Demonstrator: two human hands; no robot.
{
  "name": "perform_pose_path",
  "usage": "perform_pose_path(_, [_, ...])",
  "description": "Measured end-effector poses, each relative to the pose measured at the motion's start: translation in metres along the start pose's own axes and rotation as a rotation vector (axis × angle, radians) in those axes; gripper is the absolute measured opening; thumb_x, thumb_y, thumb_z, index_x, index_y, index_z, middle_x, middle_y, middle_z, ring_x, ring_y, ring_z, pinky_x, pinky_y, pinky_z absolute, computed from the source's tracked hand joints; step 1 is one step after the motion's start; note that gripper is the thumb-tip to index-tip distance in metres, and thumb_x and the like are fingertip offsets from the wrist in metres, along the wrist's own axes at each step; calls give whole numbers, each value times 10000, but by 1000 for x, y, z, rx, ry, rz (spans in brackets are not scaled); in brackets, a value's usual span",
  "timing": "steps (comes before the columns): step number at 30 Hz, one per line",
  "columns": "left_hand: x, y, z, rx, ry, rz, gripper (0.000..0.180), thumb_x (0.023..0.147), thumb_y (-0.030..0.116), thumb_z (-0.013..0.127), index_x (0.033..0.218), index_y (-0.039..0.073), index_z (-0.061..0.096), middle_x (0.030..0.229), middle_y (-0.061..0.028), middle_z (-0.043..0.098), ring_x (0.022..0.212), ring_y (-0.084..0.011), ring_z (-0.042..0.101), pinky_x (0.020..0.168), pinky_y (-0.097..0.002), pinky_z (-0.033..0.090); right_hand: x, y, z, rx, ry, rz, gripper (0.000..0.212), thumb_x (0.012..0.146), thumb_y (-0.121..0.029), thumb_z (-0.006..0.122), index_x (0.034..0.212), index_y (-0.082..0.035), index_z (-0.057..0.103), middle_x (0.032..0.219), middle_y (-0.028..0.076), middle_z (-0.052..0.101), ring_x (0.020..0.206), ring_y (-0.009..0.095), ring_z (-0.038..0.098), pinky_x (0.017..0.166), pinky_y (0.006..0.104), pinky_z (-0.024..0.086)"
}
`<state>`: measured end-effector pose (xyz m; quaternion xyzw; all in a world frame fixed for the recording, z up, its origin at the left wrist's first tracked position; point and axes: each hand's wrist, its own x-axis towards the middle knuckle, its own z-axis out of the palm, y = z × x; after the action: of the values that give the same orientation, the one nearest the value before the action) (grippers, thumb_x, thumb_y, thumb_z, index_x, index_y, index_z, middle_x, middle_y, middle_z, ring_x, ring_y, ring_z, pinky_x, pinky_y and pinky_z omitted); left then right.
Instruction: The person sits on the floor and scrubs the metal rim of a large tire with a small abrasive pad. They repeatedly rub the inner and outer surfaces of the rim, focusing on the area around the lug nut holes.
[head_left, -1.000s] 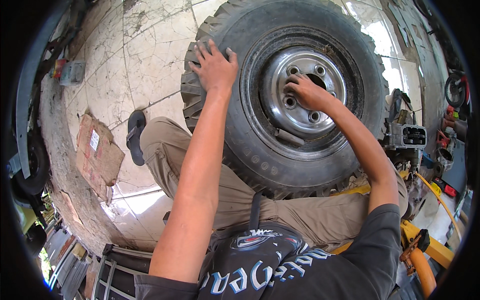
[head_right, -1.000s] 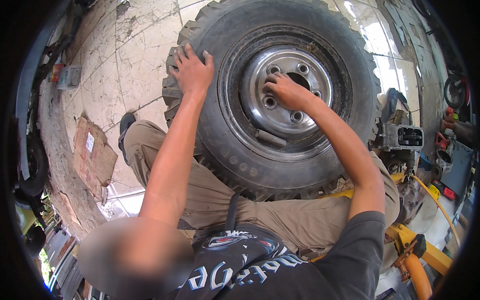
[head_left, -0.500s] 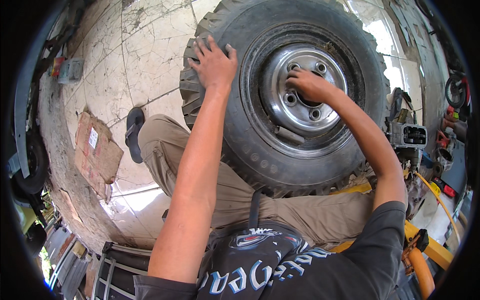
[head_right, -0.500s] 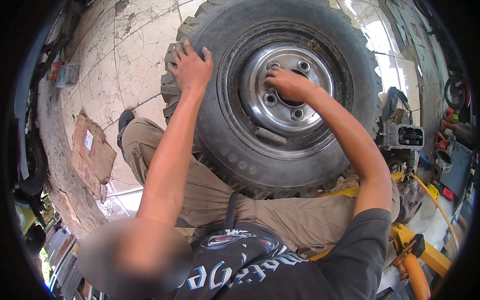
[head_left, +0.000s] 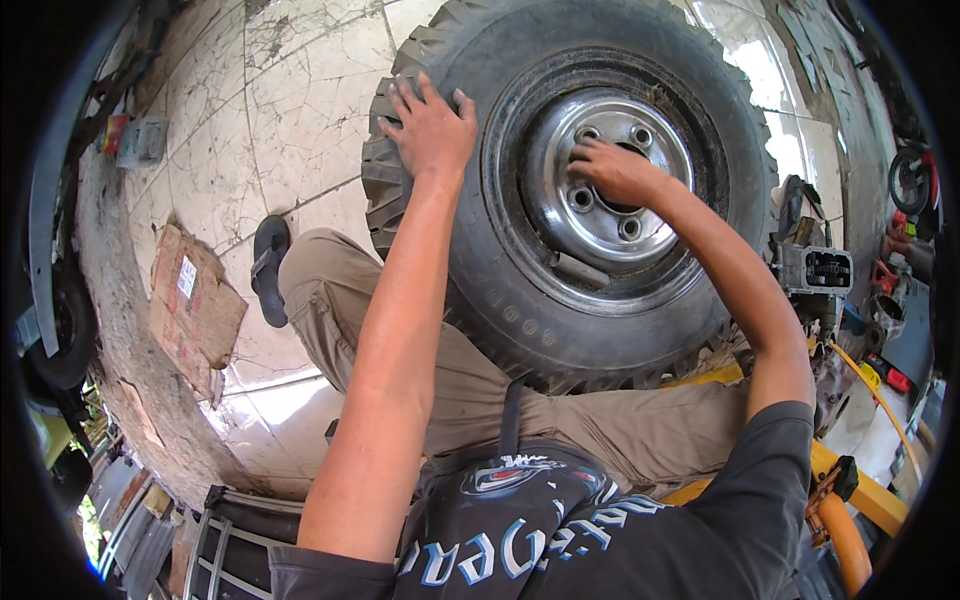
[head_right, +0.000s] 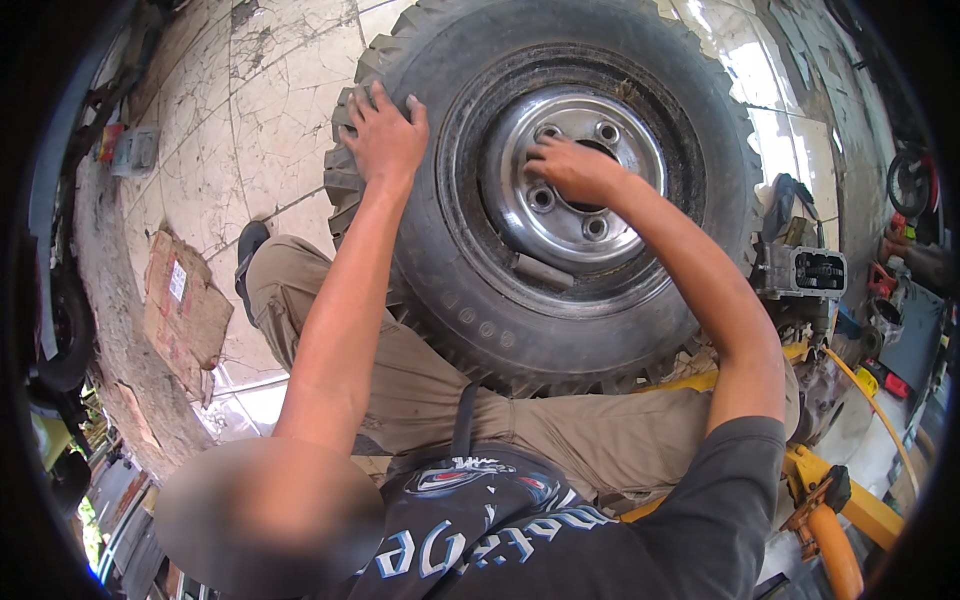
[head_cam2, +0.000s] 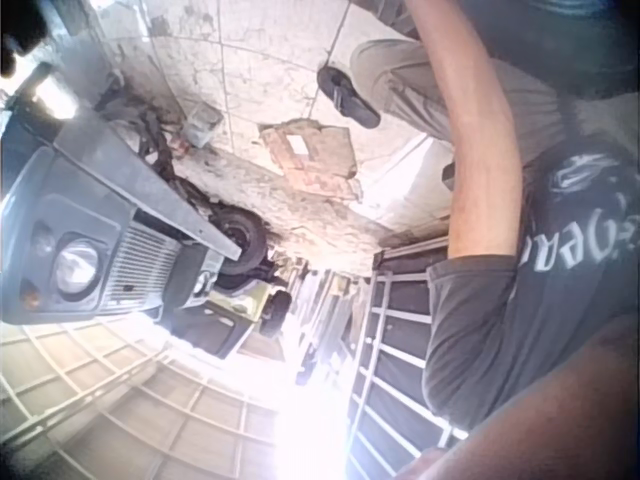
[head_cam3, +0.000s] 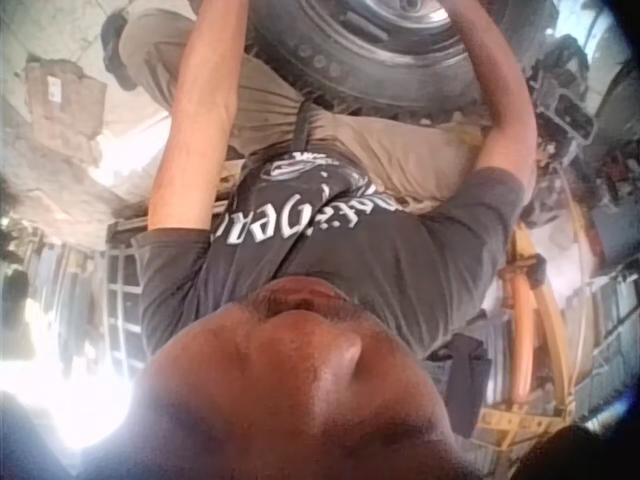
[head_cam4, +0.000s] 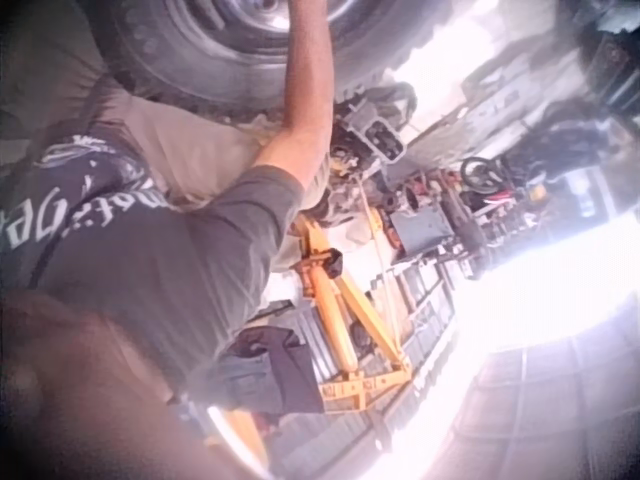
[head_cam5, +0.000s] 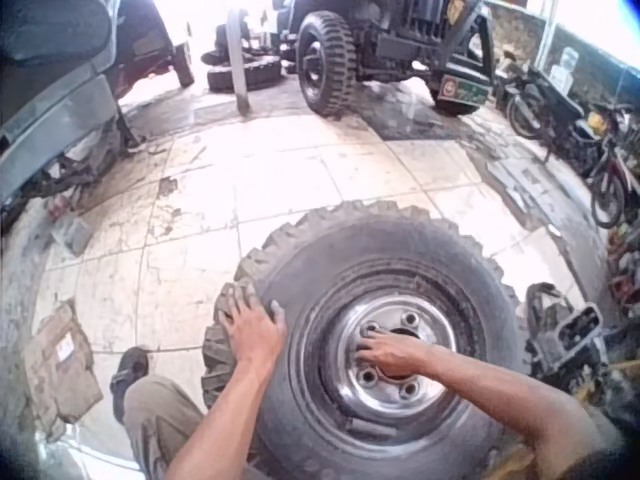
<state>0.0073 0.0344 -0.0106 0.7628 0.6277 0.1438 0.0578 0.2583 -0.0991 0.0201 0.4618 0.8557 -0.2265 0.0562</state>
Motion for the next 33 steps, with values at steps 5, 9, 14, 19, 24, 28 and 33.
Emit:
perform_pose_path(5, [0,0,0,16,2,-2,685,996,452,431,1516,12,360,1571,-241,350,1497,-375,280,1145,-654,268,-5,-19,13,49,112,54,393,811,72,559,1188,12,650,1312,222,584,1272,392,542,1122,453,424])
perform_pose_path(9, [0,3,-2,12,-19,-12,693,995,457,431,1522,13,355,1575,-234,350,1500,-374,273,1146,-652,265,-3,-2,-2,97,94,158,385,823,58,560,1195,7,643,1326,205,583,1280,405,537,1125,467,422])
perform_pose_path(14, [0,1,1,28,-16,-13,694,992,460,433,1518,14,361,1578,-230,348,1503,-368,269,1148,-650,261,-8,-13,18,28,141,-16,397,839,12,561,1227,-23,637,1296,172,593,1274,362,534,1132,466,404])
perform_pose_path(19, [0,2,3,7,22,-5,689,990,462,428,1512,15,374,1564,-235,371,1497,-369,284,1153,-648,254,-14,-5,28,-36,160,-14,420,825,-2,582,1240,-27,639,1316,156,598,1268,335,535,1126,443,398])
perform_pose_path(24, [-1,1,-2,-26,-10,-25,663,990,436,402,1508,23,407,1589,-247,337,1505,-376,273,1159,-662,242,-15,4,16,-100,100,-46,422,838,-39,582,1254,-51,649,1328,143,602,1279,319,532,1139,449,379])
perform_pose_path(28, [0,2,0,-7,8,-20,671,989,441,414,1512,21,391,1580,-247,348,1506,-371,272,1160,-656,243,-11,-4,23,-139,95,-95,434,853,-56,578,1278,-94,651,1344,110,603,1333,303,497,1180,464,339])
perform_pose_path(33, [-1,2,1,-1,2,-19,691,987,456,431,1514,13,366,1563,-245,371,1504,-364,277,1158,-644,252,-12,14,-4,-177,0,-91,386,888,-91,562,1254,-133,676,1339,65,605,1361,277,481,1195,483,326])
